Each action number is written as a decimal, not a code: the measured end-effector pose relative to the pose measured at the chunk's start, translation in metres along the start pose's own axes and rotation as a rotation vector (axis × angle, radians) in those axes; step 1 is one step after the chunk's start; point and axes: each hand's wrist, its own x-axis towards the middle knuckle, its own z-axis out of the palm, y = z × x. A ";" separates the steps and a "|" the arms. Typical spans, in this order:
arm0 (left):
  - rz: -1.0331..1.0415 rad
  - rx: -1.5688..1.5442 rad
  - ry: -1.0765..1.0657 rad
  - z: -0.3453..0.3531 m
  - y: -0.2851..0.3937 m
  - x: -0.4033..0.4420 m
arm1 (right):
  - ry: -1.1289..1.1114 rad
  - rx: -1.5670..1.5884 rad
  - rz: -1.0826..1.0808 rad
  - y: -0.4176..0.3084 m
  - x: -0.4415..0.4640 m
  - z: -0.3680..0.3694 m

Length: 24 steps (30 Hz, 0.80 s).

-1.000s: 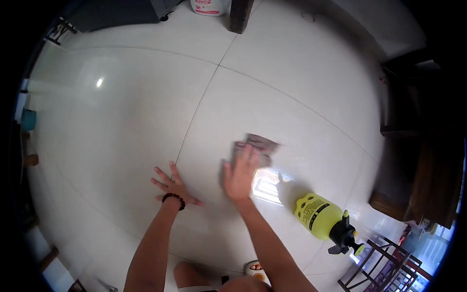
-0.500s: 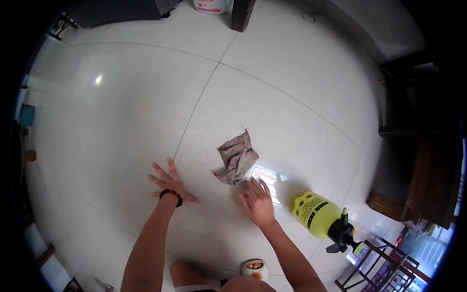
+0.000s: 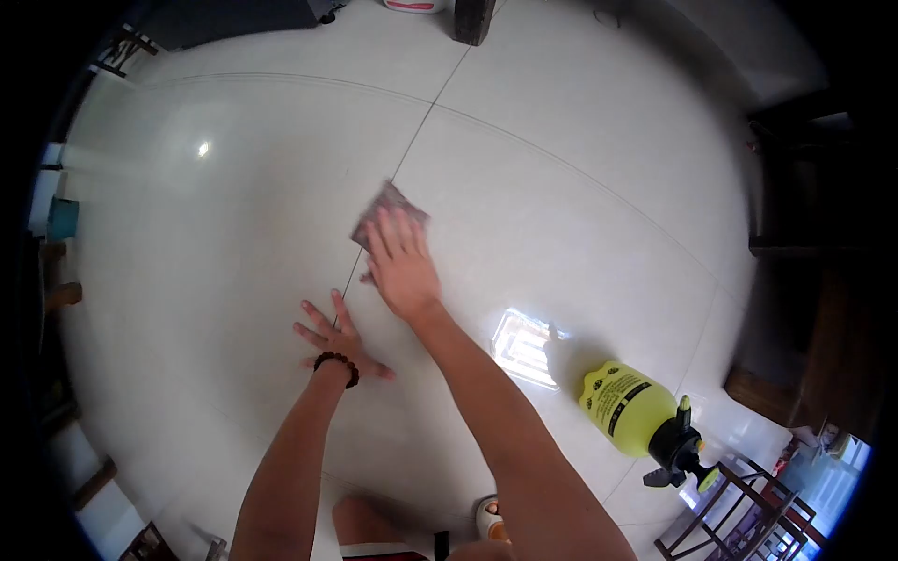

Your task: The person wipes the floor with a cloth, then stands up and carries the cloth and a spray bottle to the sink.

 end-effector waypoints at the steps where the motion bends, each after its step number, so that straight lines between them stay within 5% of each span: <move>1: 0.022 0.002 -0.002 -0.001 0.001 0.000 | 0.057 -0.030 -0.076 0.000 0.020 0.010; 2: 0.020 -0.002 0.003 -0.002 0.002 0.001 | 0.061 -0.030 -0.081 0.006 0.038 0.011; 4: 0.013 -0.001 0.004 0.000 0.001 0.002 | 0.034 0.628 0.256 0.004 0.062 0.001; 6: 0.016 -0.006 0.002 0.001 0.000 0.006 | 0.267 0.815 0.506 0.019 0.058 -0.049; 13: 0.033 -0.009 -0.031 -0.006 -0.003 0.002 | 0.595 0.632 0.591 0.116 -0.053 -0.134; 14: 0.032 -0.007 -0.029 -0.006 -0.003 0.003 | 0.495 0.674 0.718 0.119 -0.058 -0.131; 15: 0.036 -0.011 -0.021 -0.004 -0.003 0.003 | 0.497 0.676 0.719 0.121 -0.060 -0.111; 17: 0.040 -0.014 -0.013 -0.002 -0.003 0.004 | 0.185 -0.390 0.443 0.116 -0.061 -0.055; 19: 0.035 0.008 -0.007 -0.001 -0.003 0.006 | 0.199 -0.070 0.351 0.090 -0.033 -0.034; 24: 0.032 0.022 -0.004 0.000 -0.002 0.007 | 0.022 0.136 0.010 -0.011 0.038 0.025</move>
